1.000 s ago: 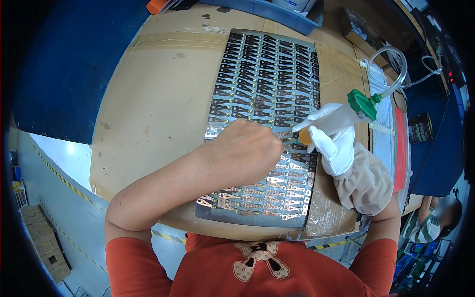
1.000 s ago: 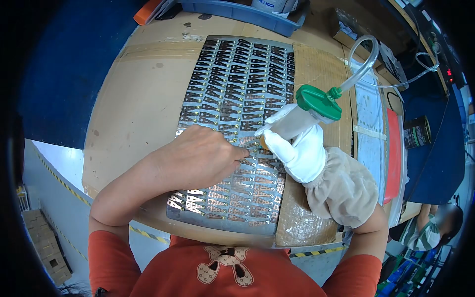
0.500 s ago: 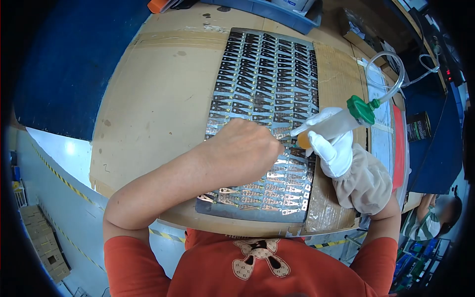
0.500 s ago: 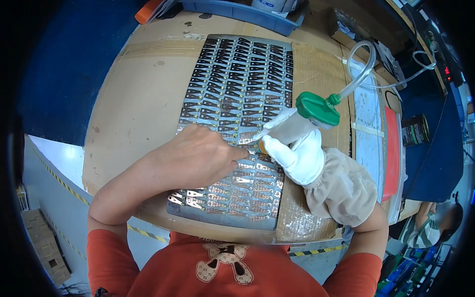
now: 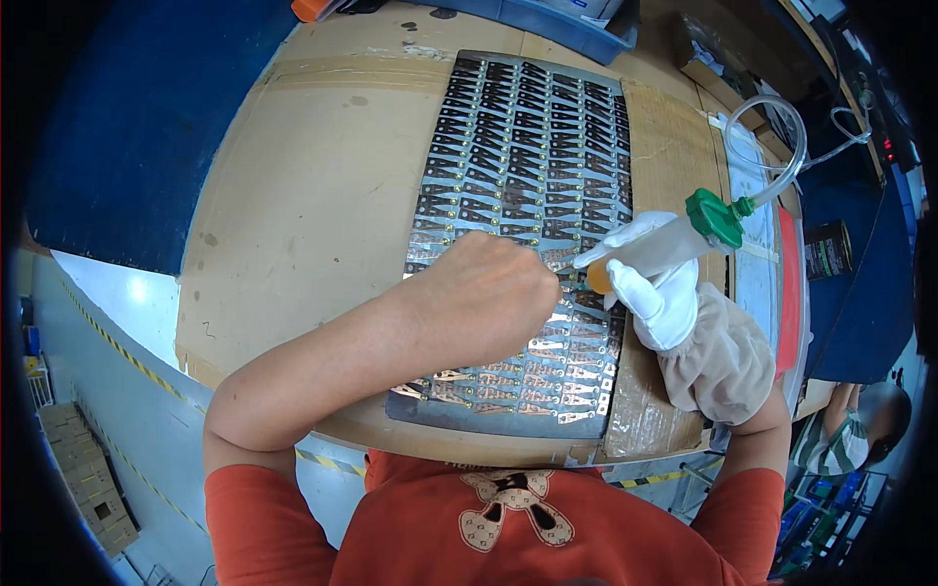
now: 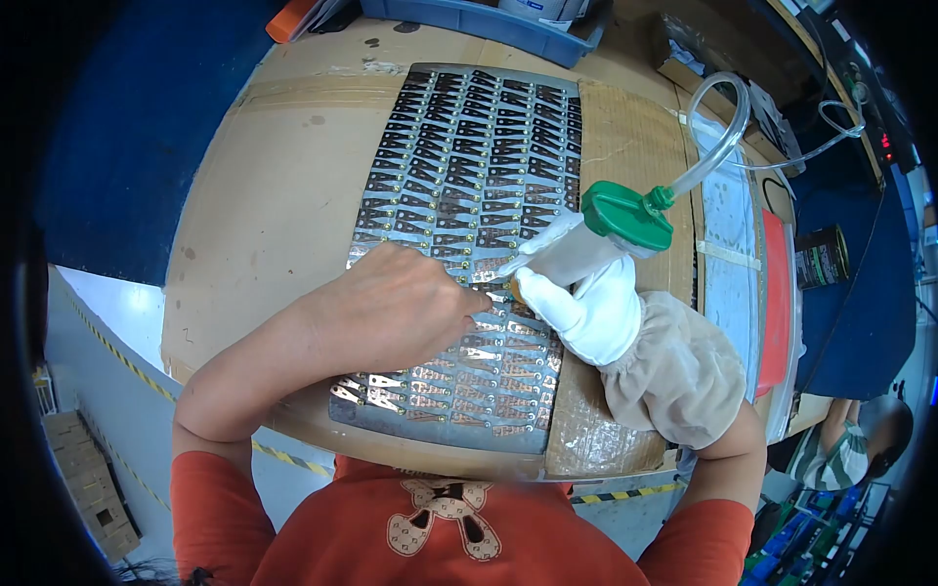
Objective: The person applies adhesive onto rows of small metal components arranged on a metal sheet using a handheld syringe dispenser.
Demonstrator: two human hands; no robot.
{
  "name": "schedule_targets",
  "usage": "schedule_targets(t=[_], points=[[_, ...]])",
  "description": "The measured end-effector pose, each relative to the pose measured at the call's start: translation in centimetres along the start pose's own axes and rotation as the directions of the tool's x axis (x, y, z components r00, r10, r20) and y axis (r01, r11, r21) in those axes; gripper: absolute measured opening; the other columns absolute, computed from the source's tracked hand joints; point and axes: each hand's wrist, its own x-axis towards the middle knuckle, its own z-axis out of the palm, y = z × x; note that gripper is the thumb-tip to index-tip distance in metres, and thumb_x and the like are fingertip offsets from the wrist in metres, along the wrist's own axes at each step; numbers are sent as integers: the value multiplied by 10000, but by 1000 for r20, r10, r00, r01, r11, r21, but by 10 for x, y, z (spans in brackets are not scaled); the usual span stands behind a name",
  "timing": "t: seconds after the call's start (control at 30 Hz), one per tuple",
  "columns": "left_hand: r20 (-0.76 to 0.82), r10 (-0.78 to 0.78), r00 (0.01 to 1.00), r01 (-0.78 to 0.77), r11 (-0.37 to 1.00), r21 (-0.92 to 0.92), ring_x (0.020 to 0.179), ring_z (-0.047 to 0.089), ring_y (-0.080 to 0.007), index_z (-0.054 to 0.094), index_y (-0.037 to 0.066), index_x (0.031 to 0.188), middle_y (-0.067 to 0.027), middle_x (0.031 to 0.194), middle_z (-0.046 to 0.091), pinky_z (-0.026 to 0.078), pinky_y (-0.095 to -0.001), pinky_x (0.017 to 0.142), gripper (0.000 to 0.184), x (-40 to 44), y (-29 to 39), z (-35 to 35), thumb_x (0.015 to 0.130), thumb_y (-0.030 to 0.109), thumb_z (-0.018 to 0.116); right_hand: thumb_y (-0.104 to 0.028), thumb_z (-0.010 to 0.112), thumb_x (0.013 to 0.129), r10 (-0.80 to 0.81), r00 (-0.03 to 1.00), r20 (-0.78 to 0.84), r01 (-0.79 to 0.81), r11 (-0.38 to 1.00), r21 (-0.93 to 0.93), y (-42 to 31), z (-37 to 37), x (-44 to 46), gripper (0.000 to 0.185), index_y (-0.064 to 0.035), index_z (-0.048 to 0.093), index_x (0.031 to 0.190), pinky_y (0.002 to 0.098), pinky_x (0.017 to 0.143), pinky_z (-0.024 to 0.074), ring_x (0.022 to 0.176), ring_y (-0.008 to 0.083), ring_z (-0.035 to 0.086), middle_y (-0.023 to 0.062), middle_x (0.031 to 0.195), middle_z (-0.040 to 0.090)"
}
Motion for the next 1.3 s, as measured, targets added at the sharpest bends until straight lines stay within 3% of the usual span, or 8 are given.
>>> schedule_targets(t=[0.17, 0.33, 0.43, 0.53, 0.93, 1.03, 1.3], points=[[3, 8, 1000, -8, 1000, -2, 580, 623, -298, 598, -20, 574, -183, 585, 592, 483, -391, 502, 68, 1, 0, -1, 614, 30, 576, -65, 590, 785, -63, 998, -19, 62, 997, -53, 3, 0, 2, 292, -9, 421, 1018, 248, 511, 493, 688, 174, 596, 169, 897, 606], [-1, 1, 1000, -1, 1000, -9, 580, 623, -298, 595, -21, 573, -184, 584, 591, 481, -390, 500, 68, 0, 1, -2, 614, 27, 573, -64, 587, 785, -28, 1000, -9, 27, 998, -49, 0, -2, 1, 292, -10, 420, 1019, 244, 498, 489, 694, 179, 598, 163, 886, 605], [-8, -1, 1000, 0, 1000, -10, 579, 622, -299, 594, -21, 571, -185, 582, 589, 481, -393, 502, 68, 0, 0, -1, 615, 26, 571, -69, 588, 786, -25, 1000, -9, 25, 1000, 17, 0, 0, 0, 290, -9, 421, 1017, 245, 505, 486, 691, 179, 597, 159, 881, 604], [-6, -3, 1000, 3, 1000, -14, 578, 622, -300, 594, -21, 569, -186, 582, 589, 482, -395, 505, 70, 0, 0, 0, 616, 25, 571, -69, 589, 785, -83, 996, -39, 81, 995, -49, 6, 0, 2, 286, -10, 425, 1012, 245, 508, 483, 681, 175, 594, 162, 887, 605], [-32, -3, 999, 3, 1000, -16, 567, 622, -301, 600, -17, 579, -193, 583, 590, 480, -397, 500, 79, -3, 2, 0, 630, 24, 558, -96, 598, 770, 53, 997, -54, -44, 988, 146, -12, 2, -5, 288, -11, 440, 995, 232, 497, 469, 626, 173, 587, 185, 846, 624], [-52, 10, 999, -11, 1000, -25, 559, 621, -298, 599, -16, 579, -194, 576, 585, 475, -396, 491, 81, -7, 4, -2, 632, 21, 551, -152, 678, 735, 27, 996, -80, -13, 987, 163, -3, 2, -12, 276, 1, 543, 922, 273, 646, 459, 726, 140, 569, 78, 820, 598], [-35, 29, 999, -29, 1000, 0, 528, 609, -299, 586, -24, 561, -189, 546, 571, 462, -392, 462, 84, -7, 4, 2, 620, 22, 549, -131, 681, 722, 33, 994, -102, -23, 995, 96, -5, 6, -10, 272, -5, 538, 917, 299, 667, 477, 753, 166, 601, 96, 826, 624]])
